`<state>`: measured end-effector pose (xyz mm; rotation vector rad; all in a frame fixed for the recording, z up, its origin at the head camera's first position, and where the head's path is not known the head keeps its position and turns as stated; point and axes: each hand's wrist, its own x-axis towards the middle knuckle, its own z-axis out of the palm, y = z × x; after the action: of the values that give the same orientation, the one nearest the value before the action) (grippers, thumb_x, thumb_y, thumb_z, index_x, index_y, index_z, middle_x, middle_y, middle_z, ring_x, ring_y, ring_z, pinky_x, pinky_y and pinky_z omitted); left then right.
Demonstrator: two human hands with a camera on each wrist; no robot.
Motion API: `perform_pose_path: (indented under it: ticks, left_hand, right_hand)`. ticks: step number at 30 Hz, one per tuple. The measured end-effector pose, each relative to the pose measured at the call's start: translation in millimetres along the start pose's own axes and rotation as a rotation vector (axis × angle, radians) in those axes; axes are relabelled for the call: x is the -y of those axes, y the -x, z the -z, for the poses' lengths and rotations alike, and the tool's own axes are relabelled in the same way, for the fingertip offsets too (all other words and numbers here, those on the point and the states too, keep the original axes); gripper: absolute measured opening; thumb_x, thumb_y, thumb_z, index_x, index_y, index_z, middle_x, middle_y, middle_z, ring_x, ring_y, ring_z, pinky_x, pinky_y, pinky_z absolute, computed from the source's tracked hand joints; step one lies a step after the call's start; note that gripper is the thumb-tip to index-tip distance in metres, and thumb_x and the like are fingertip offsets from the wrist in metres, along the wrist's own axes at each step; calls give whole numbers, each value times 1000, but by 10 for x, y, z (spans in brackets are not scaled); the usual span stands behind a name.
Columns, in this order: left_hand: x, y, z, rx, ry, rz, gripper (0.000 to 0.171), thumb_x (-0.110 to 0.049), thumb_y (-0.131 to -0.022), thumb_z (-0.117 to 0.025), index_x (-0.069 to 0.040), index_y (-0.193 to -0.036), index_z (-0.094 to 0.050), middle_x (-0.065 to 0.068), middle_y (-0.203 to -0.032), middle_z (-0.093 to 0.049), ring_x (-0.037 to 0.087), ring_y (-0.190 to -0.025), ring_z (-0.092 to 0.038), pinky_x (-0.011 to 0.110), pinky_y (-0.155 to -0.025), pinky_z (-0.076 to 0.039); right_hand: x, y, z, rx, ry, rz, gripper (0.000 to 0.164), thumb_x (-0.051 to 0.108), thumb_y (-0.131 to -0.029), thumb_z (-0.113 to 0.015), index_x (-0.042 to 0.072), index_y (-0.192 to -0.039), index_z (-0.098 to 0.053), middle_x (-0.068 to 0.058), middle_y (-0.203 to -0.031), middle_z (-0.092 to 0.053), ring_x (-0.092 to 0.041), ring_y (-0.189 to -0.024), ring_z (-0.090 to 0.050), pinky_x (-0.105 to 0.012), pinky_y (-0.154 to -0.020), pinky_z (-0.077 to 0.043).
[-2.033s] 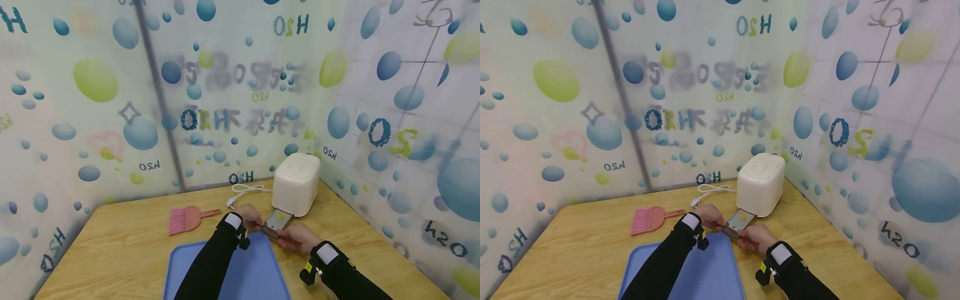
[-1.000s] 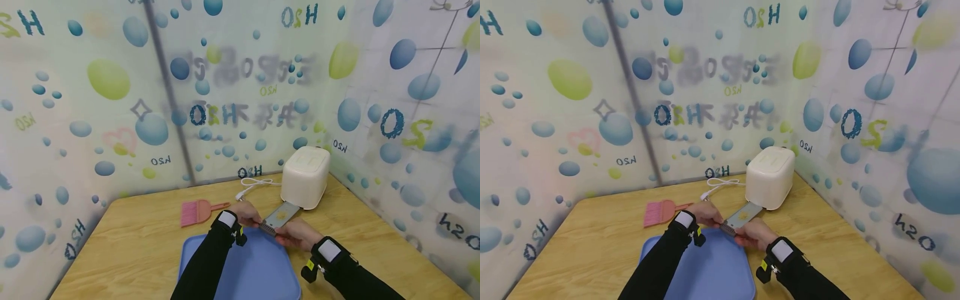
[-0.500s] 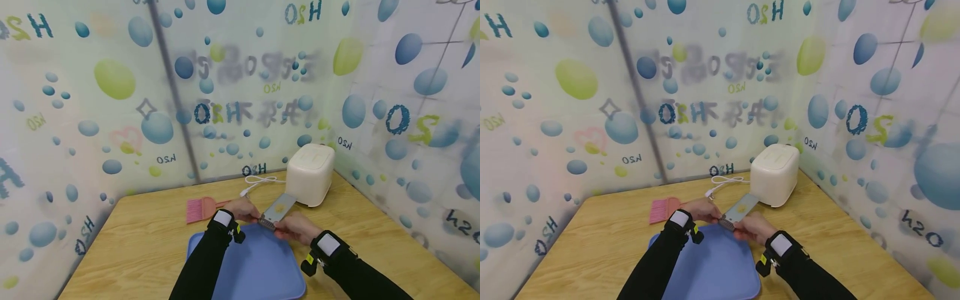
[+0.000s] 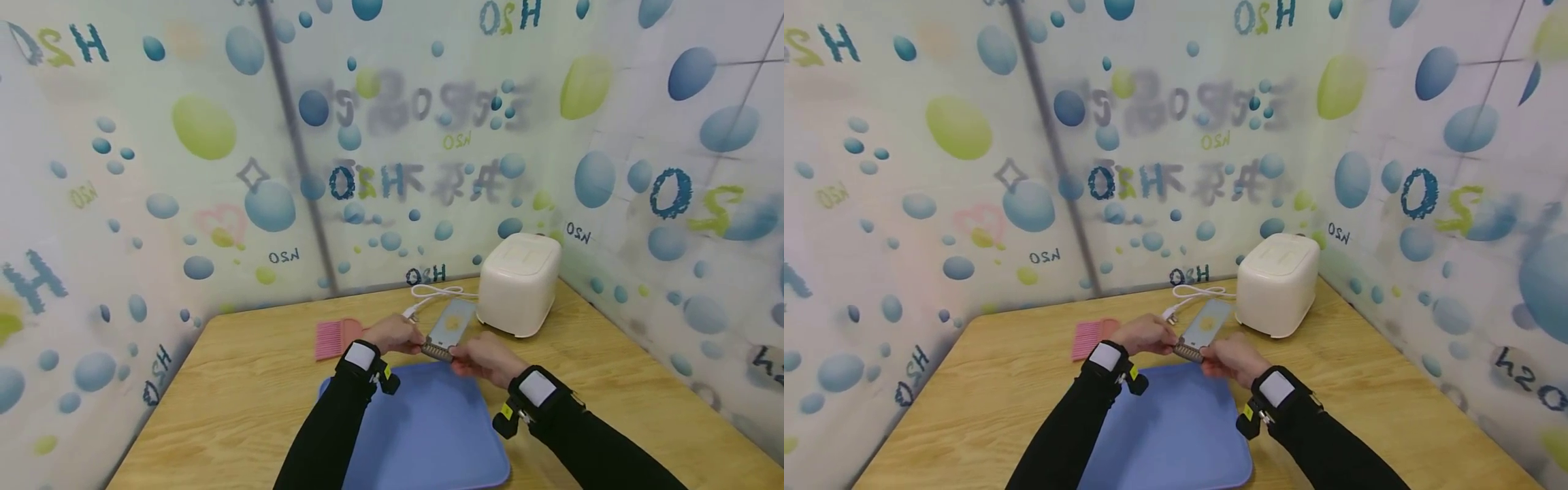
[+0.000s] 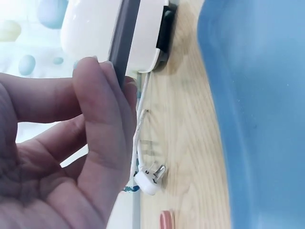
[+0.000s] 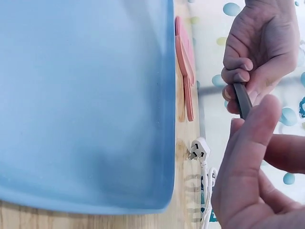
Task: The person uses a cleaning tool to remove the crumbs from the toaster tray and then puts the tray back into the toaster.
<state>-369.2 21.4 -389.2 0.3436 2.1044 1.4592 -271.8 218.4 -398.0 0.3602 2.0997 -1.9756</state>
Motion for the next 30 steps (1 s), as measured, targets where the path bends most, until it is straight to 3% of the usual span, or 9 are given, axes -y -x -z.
perform_pose_path:
  ticks: [9, 19, 30]
  left_hand:
    - [34, 165, 155, -62, 28, -43, 8, 1, -94, -66, 7, -93, -71, 10, -82, -65, 13, -67, -62, 21, -63, -56]
    - [109, 340, 371, -133, 60, -72, 15, 0, -96, -65, 11, -104, -70, 12, -90, -65, 15, -74, -63, 22, -69, -57]
    - [226, 515, 586, -190, 69, -70, 15, -1, -95, -66, 11, -104, -70, 12, -90, -65, 16, -73, -62, 23, -68, -56]
  right_hand:
    - [96, -76, -139, 17, 52, 38, 22, 10, -101, -63, -10, -112, -63, -9, -81, -66, -13, -65, -62, -23, -63, -56]
    - [195, -151, -355, 86, 62, 113, 29, 13, -102, -62, -11, -118, -61, -8, -83, -64, -13, -69, -60, -22, -63, -54]
    - [252, -230, -632, 123, 90, 123, 32, 14, -102, -62, -11, -123, -59, -11, -88, -64, -16, -73, -59, -24, -65, -54]
